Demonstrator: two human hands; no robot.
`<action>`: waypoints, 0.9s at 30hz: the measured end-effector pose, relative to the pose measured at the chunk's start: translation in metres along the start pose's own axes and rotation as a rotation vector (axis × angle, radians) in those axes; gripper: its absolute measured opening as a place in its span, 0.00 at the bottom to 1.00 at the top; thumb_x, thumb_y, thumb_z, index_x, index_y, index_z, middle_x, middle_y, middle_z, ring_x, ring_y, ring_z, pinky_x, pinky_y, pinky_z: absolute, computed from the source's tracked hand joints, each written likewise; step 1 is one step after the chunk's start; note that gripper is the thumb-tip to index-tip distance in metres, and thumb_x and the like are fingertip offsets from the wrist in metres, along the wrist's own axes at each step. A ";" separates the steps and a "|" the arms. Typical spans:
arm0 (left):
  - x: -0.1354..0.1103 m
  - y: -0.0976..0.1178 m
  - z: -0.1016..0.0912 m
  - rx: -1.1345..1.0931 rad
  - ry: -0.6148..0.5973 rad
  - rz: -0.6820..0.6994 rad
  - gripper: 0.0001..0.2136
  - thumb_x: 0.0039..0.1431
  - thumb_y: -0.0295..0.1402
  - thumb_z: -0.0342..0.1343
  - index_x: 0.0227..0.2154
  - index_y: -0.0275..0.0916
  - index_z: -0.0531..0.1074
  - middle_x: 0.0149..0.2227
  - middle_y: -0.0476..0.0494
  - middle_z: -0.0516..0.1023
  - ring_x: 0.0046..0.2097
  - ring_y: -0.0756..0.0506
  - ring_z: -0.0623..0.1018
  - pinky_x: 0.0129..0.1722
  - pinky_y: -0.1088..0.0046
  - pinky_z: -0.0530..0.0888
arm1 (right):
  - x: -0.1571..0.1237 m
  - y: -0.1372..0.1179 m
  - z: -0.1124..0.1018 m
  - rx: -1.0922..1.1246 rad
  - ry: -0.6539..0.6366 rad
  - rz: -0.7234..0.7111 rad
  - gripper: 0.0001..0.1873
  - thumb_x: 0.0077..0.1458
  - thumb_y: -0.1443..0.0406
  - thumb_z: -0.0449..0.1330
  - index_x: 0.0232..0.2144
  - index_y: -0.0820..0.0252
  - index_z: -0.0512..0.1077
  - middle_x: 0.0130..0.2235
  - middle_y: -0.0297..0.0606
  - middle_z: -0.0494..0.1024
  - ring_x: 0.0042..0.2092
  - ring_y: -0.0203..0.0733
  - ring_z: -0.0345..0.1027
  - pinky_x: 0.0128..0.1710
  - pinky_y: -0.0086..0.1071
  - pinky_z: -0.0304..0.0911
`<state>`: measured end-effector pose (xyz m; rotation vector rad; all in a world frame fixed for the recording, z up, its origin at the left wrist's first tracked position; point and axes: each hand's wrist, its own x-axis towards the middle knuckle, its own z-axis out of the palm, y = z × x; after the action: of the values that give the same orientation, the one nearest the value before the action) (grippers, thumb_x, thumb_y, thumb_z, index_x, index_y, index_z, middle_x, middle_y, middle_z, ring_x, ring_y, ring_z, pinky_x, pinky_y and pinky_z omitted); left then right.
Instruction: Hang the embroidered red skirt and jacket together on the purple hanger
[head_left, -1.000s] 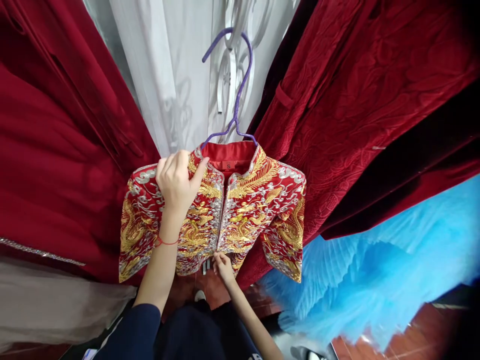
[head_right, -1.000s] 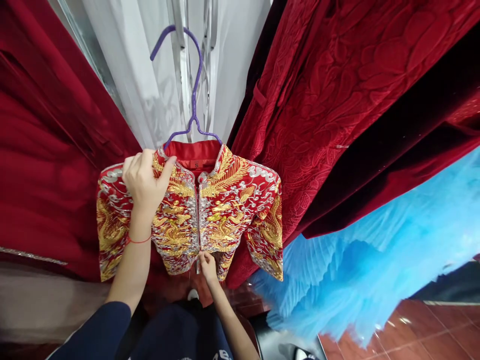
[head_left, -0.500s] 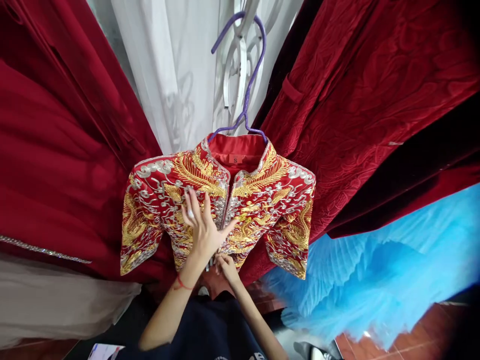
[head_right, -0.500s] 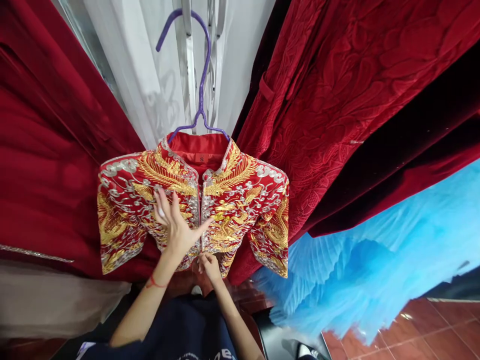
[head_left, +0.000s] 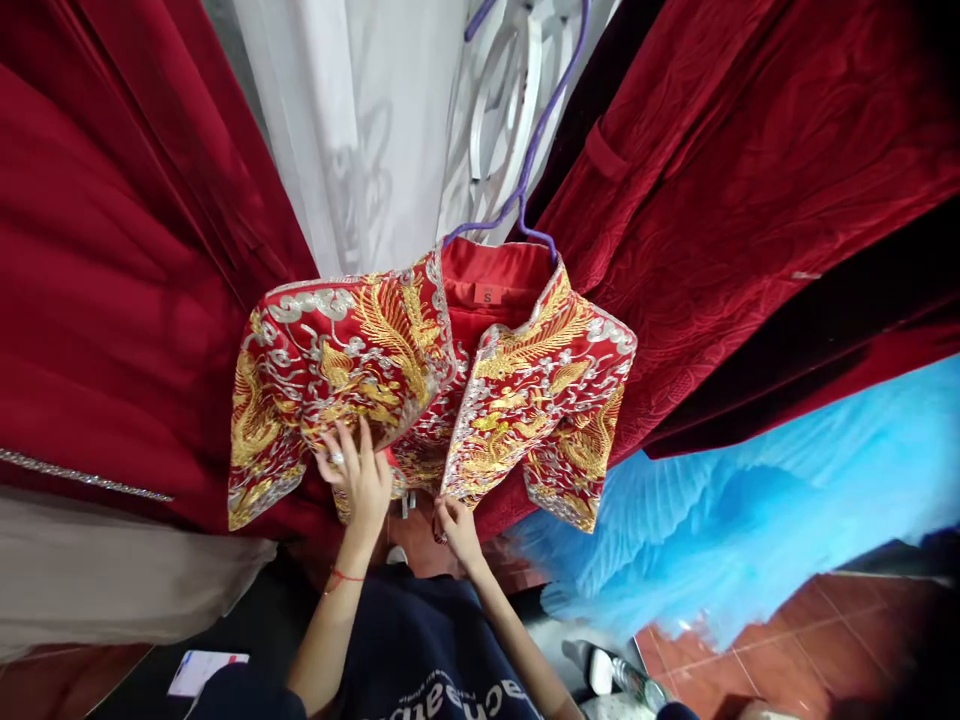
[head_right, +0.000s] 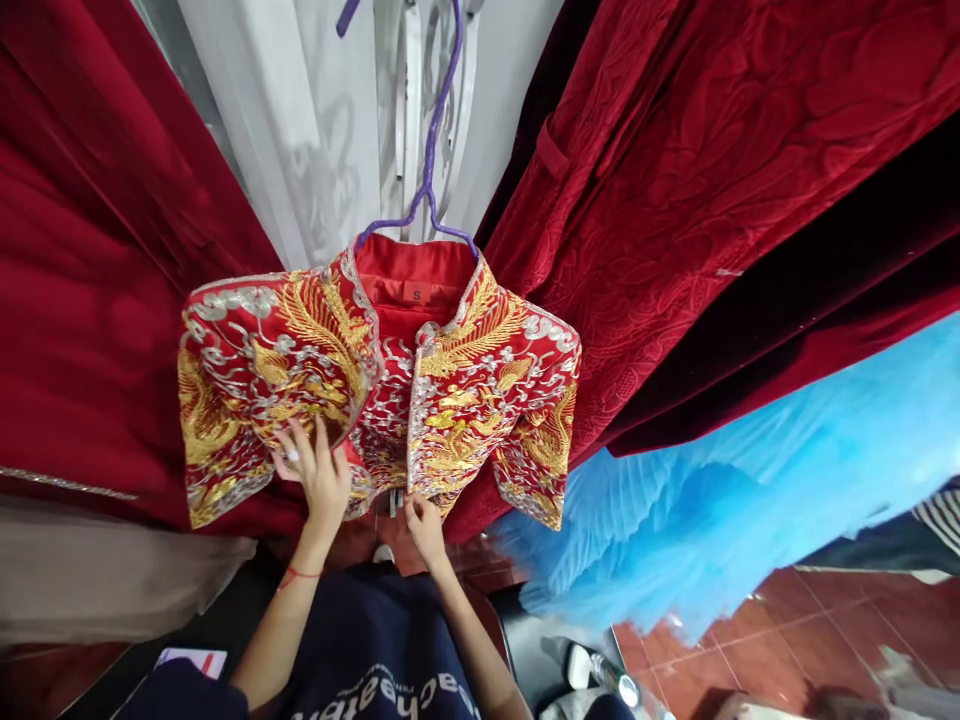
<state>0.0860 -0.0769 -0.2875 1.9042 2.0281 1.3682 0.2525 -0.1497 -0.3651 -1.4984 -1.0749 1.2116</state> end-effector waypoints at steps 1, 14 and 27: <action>0.003 -0.006 -0.004 0.009 0.035 -0.005 0.25 0.68 0.39 0.46 0.66 0.38 0.62 0.70 0.24 0.53 0.73 0.30 0.43 0.66 0.35 0.43 | -0.002 -0.002 -0.004 -0.035 0.027 -0.012 0.30 0.54 0.40 0.55 0.17 0.56 0.63 0.17 0.30 0.64 0.21 0.34 0.57 0.23 0.28 0.53; 0.030 0.051 -0.026 -0.032 0.043 0.078 0.43 0.62 0.45 0.56 0.72 0.33 0.40 0.71 0.21 0.47 0.74 0.30 0.39 0.67 0.42 0.50 | -0.001 -0.203 -0.037 -0.499 0.224 -0.714 0.11 0.64 0.61 0.56 0.30 0.58 0.72 0.29 0.34 0.74 0.30 0.35 0.65 0.33 0.30 0.58; 0.122 0.027 -0.124 -0.093 0.649 0.223 0.14 0.68 0.34 0.48 0.44 0.38 0.79 0.43 0.35 0.84 0.46 0.41 0.83 0.50 0.60 0.75 | 0.036 -0.379 -0.063 -0.871 0.821 -1.304 0.22 0.63 0.53 0.57 0.52 0.61 0.70 0.51 0.52 0.71 0.55 0.56 0.63 0.53 0.51 0.56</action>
<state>0.0068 -0.0488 -0.1324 1.8492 1.9476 2.3406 0.2876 -0.0410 0.0037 -1.1747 -1.5688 -0.8013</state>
